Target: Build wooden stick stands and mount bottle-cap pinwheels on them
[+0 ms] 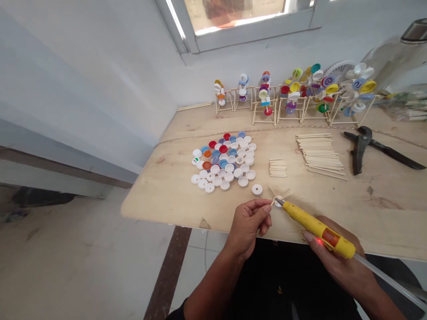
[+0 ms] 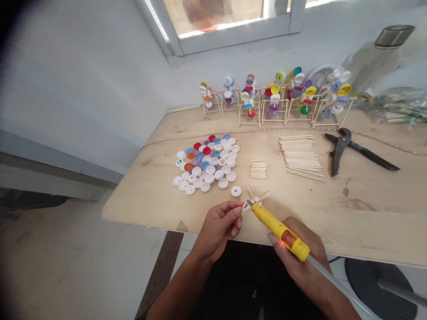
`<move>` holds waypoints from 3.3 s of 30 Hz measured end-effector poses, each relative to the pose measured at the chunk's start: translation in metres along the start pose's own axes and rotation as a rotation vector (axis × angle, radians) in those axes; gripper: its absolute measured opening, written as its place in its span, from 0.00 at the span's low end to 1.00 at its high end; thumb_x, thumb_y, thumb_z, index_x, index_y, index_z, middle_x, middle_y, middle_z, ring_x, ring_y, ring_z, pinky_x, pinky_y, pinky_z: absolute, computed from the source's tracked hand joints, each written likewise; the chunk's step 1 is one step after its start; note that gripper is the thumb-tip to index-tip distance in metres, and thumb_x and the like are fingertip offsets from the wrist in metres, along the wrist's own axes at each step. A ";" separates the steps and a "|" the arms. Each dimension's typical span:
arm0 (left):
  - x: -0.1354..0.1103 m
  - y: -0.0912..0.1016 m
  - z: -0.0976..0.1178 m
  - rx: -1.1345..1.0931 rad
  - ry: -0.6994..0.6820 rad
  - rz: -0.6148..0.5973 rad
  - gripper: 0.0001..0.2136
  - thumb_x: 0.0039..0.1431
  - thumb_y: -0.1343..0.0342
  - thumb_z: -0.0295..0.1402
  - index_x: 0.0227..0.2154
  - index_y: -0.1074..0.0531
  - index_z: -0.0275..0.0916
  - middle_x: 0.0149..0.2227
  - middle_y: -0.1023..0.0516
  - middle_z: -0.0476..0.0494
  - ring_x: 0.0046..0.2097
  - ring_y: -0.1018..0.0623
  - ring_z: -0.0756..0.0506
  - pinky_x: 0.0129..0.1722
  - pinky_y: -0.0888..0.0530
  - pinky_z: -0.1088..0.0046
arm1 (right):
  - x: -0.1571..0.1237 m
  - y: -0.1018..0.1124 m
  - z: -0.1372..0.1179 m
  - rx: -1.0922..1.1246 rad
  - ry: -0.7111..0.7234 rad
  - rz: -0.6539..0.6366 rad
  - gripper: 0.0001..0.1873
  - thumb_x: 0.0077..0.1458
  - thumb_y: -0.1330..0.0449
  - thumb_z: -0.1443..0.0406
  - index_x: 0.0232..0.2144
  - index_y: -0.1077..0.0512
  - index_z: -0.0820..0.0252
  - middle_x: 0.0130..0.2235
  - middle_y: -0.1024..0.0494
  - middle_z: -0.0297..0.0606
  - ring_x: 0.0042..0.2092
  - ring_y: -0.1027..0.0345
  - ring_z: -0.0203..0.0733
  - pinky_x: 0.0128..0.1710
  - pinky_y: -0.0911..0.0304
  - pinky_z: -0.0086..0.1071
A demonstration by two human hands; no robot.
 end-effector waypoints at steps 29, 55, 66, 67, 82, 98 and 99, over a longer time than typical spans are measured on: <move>0.001 0.001 -0.001 0.008 0.017 0.011 0.16 0.43 0.34 0.38 0.33 0.24 0.33 0.17 0.30 0.52 0.16 0.38 0.58 0.17 0.47 0.81 | -0.002 -0.003 0.010 -0.147 0.032 -0.082 0.10 0.57 0.43 0.59 0.25 0.36 0.55 0.23 0.34 0.30 0.24 0.38 0.34 0.24 0.40 0.29; 0.031 0.020 0.018 0.549 -0.317 -0.097 0.07 0.53 0.43 0.34 0.29 0.26 0.36 0.21 0.29 0.50 0.24 0.32 0.52 0.27 0.36 0.77 | -0.001 0.002 0.031 0.357 -0.536 0.067 0.17 0.41 0.33 0.52 0.28 0.21 0.59 0.30 0.18 0.40 0.31 0.24 0.47 0.29 0.26 0.33; 0.044 0.025 0.017 1.195 -0.848 -0.217 0.06 0.61 0.51 0.30 0.32 0.29 0.37 0.31 0.24 0.46 0.34 0.26 0.49 0.36 0.30 0.73 | -0.001 0.002 0.041 0.354 -0.601 0.079 0.22 0.40 0.33 0.49 0.32 0.22 0.59 0.34 0.18 0.42 0.37 0.25 0.48 0.36 0.28 0.34; 0.045 0.026 0.017 1.206 -0.875 -0.228 0.06 0.62 0.51 0.29 0.32 0.29 0.37 0.31 0.24 0.46 0.34 0.26 0.49 0.36 0.30 0.73 | -0.001 0.002 0.041 0.355 -0.601 0.084 0.22 0.39 0.33 0.49 0.31 0.22 0.59 0.33 0.19 0.41 0.37 0.25 0.48 0.36 0.28 0.34; 0.055 0.030 0.013 1.246 -1.066 -0.277 0.06 0.62 0.50 0.29 0.31 0.30 0.37 0.30 0.26 0.46 0.34 0.28 0.49 0.35 0.32 0.71 | 0.004 0.003 0.037 0.366 -0.600 0.092 0.21 0.37 0.32 0.49 0.27 0.22 0.60 0.32 0.19 0.42 0.34 0.25 0.47 0.35 0.28 0.34; 0.057 0.031 0.011 1.254 -1.051 -0.275 0.06 0.62 0.50 0.30 0.32 0.30 0.38 0.30 0.25 0.46 0.34 0.28 0.48 0.35 0.32 0.70 | 0.004 0.003 0.038 0.315 -0.557 0.056 0.20 0.40 0.34 0.50 0.29 0.23 0.59 0.32 0.19 0.42 0.35 0.26 0.48 0.34 0.28 0.36; 0.057 0.031 0.011 1.256 -1.049 -0.275 0.06 0.62 0.50 0.30 0.32 0.30 0.38 0.30 0.25 0.46 0.34 0.28 0.48 0.35 0.32 0.70 | 0.004 0.003 0.038 0.317 -0.559 0.052 0.20 0.39 0.34 0.50 0.29 0.23 0.59 0.32 0.20 0.42 0.35 0.26 0.49 0.35 0.28 0.37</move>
Point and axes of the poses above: each hand's wrist, its own x-axis towards the middle knuckle, its own y-axis out of the back of the hand, z = x × y, the point moved 2 cm from there along x, towards the middle knuckle
